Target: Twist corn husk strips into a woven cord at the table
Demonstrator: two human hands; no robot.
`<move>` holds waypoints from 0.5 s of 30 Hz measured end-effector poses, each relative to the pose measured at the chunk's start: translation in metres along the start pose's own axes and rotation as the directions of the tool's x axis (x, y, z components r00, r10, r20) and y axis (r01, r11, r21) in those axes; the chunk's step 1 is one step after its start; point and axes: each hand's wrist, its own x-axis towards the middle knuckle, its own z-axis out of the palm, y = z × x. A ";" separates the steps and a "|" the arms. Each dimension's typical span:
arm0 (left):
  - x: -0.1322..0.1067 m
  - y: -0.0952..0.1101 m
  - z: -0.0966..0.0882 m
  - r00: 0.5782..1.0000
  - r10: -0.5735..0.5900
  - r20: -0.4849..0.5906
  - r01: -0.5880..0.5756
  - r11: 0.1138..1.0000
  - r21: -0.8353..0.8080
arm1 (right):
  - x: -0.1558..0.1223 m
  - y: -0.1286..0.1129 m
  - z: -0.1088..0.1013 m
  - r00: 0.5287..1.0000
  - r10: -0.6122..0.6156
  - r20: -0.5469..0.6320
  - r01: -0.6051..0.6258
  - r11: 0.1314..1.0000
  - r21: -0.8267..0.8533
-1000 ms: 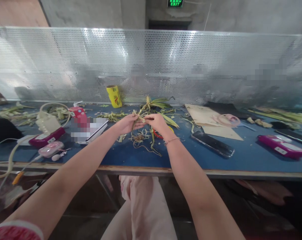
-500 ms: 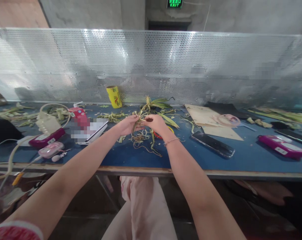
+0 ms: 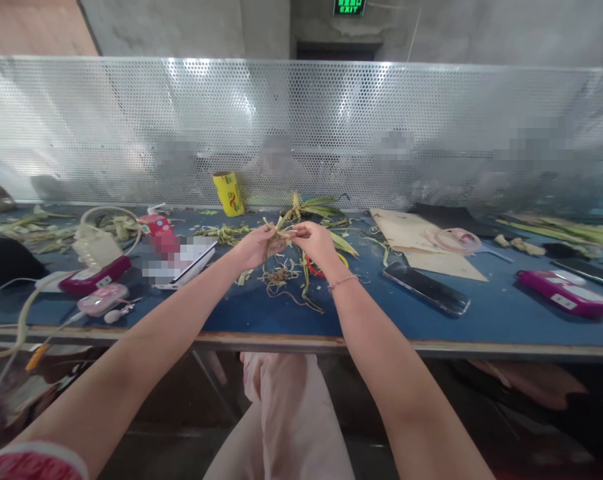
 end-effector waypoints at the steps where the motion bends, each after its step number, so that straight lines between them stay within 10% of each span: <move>1: 0.000 0.000 0.000 1.000 0.006 -0.003 -0.006 1.000 0.006 | 0.001 0.001 0.000 1.000 0.009 -0.001 -0.009 1.000 0.012; 15: 0.006 -0.001 -0.005 0.965 0.147 -0.220 -0.129 0.987 0.092 | -0.003 -0.009 -0.005 0.998 0.046 -0.035 -0.049 0.995 -0.086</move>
